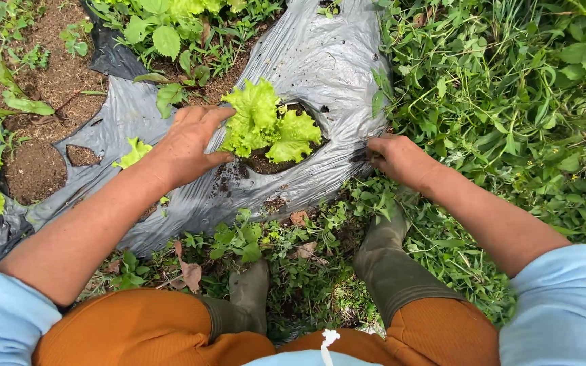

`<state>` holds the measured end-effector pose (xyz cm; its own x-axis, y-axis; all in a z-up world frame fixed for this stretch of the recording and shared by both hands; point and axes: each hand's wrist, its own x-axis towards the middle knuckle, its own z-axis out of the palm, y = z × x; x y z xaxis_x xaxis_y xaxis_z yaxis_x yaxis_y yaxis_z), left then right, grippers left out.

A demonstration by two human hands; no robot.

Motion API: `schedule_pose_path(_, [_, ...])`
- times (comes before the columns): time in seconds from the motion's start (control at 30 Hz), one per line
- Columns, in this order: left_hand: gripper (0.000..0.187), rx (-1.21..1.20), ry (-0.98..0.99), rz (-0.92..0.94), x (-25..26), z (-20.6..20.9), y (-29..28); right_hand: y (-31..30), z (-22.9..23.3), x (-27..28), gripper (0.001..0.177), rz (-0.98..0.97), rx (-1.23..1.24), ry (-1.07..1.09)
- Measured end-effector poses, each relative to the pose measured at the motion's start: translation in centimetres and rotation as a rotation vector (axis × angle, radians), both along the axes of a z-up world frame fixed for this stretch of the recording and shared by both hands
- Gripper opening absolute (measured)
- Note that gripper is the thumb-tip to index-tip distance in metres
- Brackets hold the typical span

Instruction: The person kneels in a garden and removes weeds by hand from around lettuce plants growing through black plastic mulch. They pull the weeds from the soil and the edges of the plastic, gathering them in their hands and discarding them to the side.

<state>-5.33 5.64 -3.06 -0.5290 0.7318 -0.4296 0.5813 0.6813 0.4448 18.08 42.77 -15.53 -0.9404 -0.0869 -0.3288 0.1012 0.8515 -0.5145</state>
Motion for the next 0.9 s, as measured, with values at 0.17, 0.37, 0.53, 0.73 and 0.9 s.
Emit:
schedule_pose_path(0.17, [0.076,-0.051,-0.017,0.064,0.4,2.0,0.3,0.2,6.6,3.0,0.015,-0.044,-0.089,-0.669])
schedule_pose_path(0.37, [0.071,-0.034,0.025,-0.022,0.6,-0.1,0.7,-3.8,5.2,1.7,0.082,-0.162,0.020,-0.687])
schedule_pose_path(0.53, [0.069,-0.043,0.053,-0.061,0.3,-2.5,-1.0,-5.5,-2.9,4.9,0.053,-0.138,0.077,-0.510])
schedule_pose_path(0.73, [0.067,-0.049,0.049,-0.056,0.2,-3.2,-2.7,-7.0,-0.4,11.3,0.026,0.201,0.012,-0.429])
schedule_pose_path(0.9, [0.064,-0.070,0.032,-0.038,0.0,-2.9,-2.0,-4.3,3.0,8.0,0.032,0.130,0.202,-0.528])
